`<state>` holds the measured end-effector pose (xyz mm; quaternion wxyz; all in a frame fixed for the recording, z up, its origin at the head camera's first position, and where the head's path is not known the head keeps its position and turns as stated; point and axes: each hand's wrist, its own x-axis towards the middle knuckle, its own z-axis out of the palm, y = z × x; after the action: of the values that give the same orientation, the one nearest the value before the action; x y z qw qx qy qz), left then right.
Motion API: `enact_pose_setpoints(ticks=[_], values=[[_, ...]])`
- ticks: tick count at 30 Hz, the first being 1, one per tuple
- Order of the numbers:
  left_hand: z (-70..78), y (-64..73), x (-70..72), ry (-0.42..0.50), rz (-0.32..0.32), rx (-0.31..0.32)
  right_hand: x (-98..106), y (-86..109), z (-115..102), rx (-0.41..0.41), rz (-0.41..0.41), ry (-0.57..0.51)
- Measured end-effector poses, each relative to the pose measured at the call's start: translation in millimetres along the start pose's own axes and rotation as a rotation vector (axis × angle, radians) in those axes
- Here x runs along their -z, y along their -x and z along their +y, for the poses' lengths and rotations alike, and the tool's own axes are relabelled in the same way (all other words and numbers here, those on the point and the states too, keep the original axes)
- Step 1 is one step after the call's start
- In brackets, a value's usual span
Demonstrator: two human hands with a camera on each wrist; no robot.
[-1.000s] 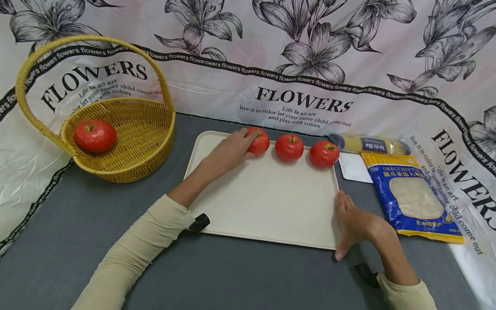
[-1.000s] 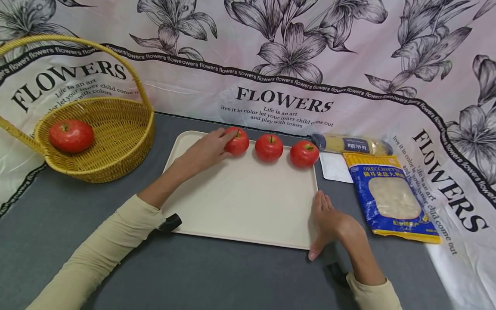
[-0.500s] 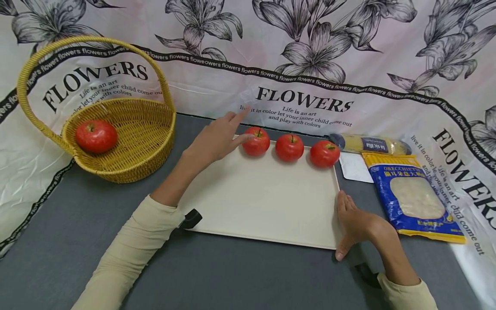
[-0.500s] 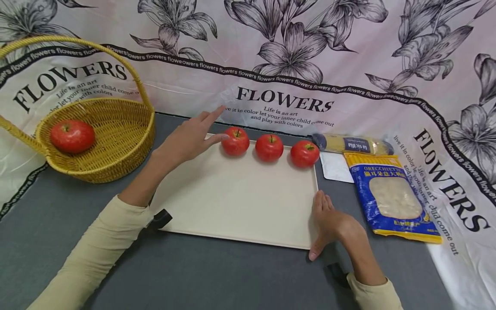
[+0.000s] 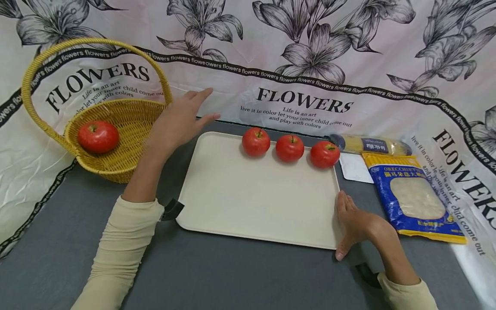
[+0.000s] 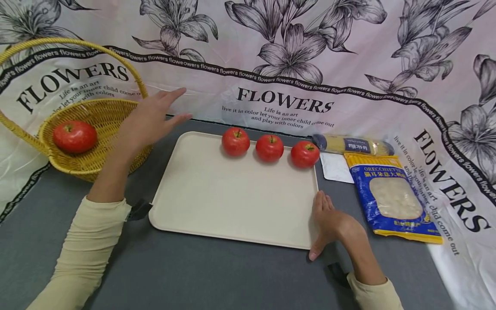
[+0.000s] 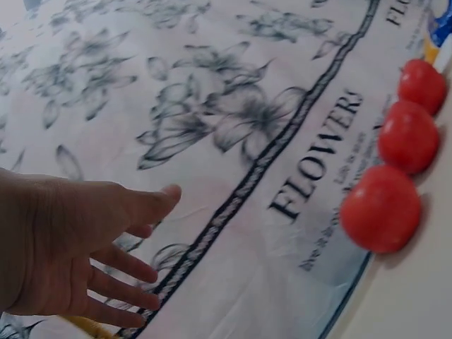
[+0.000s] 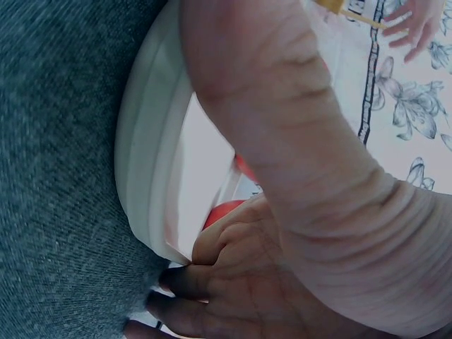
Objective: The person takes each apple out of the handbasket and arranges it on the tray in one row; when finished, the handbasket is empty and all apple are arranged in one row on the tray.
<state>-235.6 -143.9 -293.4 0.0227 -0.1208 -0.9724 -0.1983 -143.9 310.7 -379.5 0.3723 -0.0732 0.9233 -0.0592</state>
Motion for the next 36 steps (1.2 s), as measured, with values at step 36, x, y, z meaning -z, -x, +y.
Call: enact_pose_setpoints(ticks=[36], values=[[-183.1,60.5,50.1,0.017,-0.111,0.443,1.1,-1.0,-2.7,0.006,-0.005,0.011]])
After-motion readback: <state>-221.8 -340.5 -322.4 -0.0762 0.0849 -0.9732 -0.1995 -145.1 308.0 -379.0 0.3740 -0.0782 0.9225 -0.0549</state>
